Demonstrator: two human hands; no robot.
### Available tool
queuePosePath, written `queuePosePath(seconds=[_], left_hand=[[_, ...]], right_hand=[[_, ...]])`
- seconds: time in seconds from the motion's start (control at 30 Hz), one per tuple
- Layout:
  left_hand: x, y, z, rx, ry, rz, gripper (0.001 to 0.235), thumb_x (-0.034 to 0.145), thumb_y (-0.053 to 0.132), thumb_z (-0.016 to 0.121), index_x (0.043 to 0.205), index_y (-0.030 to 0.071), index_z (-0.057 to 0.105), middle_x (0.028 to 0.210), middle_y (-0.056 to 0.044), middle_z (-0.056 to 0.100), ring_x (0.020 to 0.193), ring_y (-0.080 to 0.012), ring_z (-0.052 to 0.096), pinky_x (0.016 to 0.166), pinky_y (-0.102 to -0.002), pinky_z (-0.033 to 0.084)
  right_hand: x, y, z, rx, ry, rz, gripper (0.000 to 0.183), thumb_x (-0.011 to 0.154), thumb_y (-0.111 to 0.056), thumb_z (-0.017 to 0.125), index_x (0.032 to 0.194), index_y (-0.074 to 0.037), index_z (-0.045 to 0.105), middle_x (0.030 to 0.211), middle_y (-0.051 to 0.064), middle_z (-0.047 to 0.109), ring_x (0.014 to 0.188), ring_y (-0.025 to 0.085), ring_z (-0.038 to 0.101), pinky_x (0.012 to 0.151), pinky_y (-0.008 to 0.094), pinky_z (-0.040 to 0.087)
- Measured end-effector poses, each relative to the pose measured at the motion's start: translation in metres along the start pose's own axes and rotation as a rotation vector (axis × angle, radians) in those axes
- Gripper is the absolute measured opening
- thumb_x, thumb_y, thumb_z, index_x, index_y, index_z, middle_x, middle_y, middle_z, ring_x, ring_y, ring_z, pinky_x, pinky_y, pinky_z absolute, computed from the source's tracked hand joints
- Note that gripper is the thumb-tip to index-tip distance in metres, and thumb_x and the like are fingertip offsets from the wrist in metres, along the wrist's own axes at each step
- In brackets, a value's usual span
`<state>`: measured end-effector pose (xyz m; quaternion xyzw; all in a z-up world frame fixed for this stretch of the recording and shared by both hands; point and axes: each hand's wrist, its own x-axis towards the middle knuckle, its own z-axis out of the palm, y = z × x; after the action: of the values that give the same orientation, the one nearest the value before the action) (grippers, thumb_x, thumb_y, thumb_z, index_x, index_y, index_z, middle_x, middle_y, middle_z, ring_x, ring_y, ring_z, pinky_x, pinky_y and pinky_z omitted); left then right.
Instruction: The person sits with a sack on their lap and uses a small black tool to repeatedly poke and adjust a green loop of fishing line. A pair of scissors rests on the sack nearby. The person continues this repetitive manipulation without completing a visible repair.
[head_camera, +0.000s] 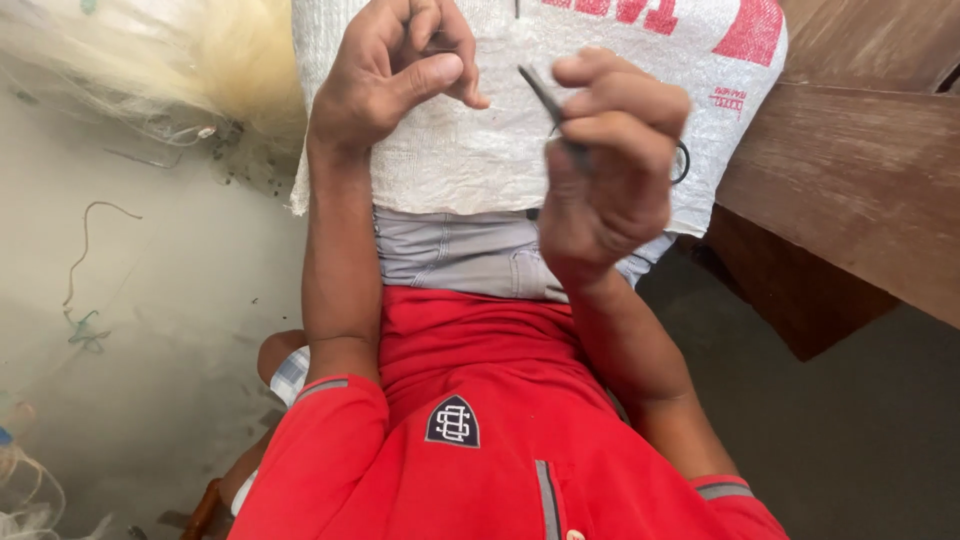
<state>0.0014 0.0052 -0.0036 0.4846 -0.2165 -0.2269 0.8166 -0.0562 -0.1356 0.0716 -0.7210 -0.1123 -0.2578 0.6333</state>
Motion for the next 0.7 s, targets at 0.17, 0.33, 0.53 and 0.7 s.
queuePosePath(seconds=[0.17,0.33,0.53,0.7], left_hand=[[0.000,-0.001,0.002,0.012,0.035,0.059,0.026,0.079,-0.004,0.045,0.073,0.011,0.025,0.082,-0.012,0.044,0.068,-0.0203,0.052,0.062,-0.029,0.051],[0.001,-0.001,0.001,0.029,0.059,0.068,0.027,0.078,-0.004,0.046,0.073,0.011,0.024,0.073,-0.010,0.044,0.064,-0.0181,0.051,0.061,-0.029,0.050],[0.000,-0.002,0.000,0.034,0.037,0.096,0.022,0.076,-0.004,0.044,0.078,0.010,0.027,0.073,-0.009,0.044,0.065,-0.0181,0.050,0.064,-0.029,0.050],[-0.001,-0.006,-0.005,0.000,-0.020,0.099,0.022,0.073,-0.002,0.048,0.079,0.009,0.030,0.066,-0.005,0.038,0.064,-0.0178,0.048,0.064,-0.030,0.049]], right_hand=[[-0.012,0.002,-0.010,0.172,0.103,0.073,0.007,0.082,-0.009,0.045,0.088,-0.009,0.041,0.090,0.003,0.042,0.089,0.017,0.046,0.087,0.033,0.037],[-0.018,0.000,-0.016,0.119,0.057,-0.014,0.008,0.082,-0.012,0.046,0.087,-0.009,0.041,0.089,0.003,0.043,0.084,0.017,0.048,0.081,0.034,0.041],[-0.023,-0.012,-0.019,0.349,0.070,0.122,0.010,0.083,-0.011,0.044,0.092,-0.012,0.040,0.091,0.003,0.041,0.076,0.019,0.049,0.083,0.039,0.037],[-0.019,-0.012,-0.025,0.680,0.100,0.295,0.012,0.083,-0.009,0.043,0.095,-0.009,0.043,0.089,0.004,0.041,0.069,0.015,0.043,0.085,0.037,0.040]])
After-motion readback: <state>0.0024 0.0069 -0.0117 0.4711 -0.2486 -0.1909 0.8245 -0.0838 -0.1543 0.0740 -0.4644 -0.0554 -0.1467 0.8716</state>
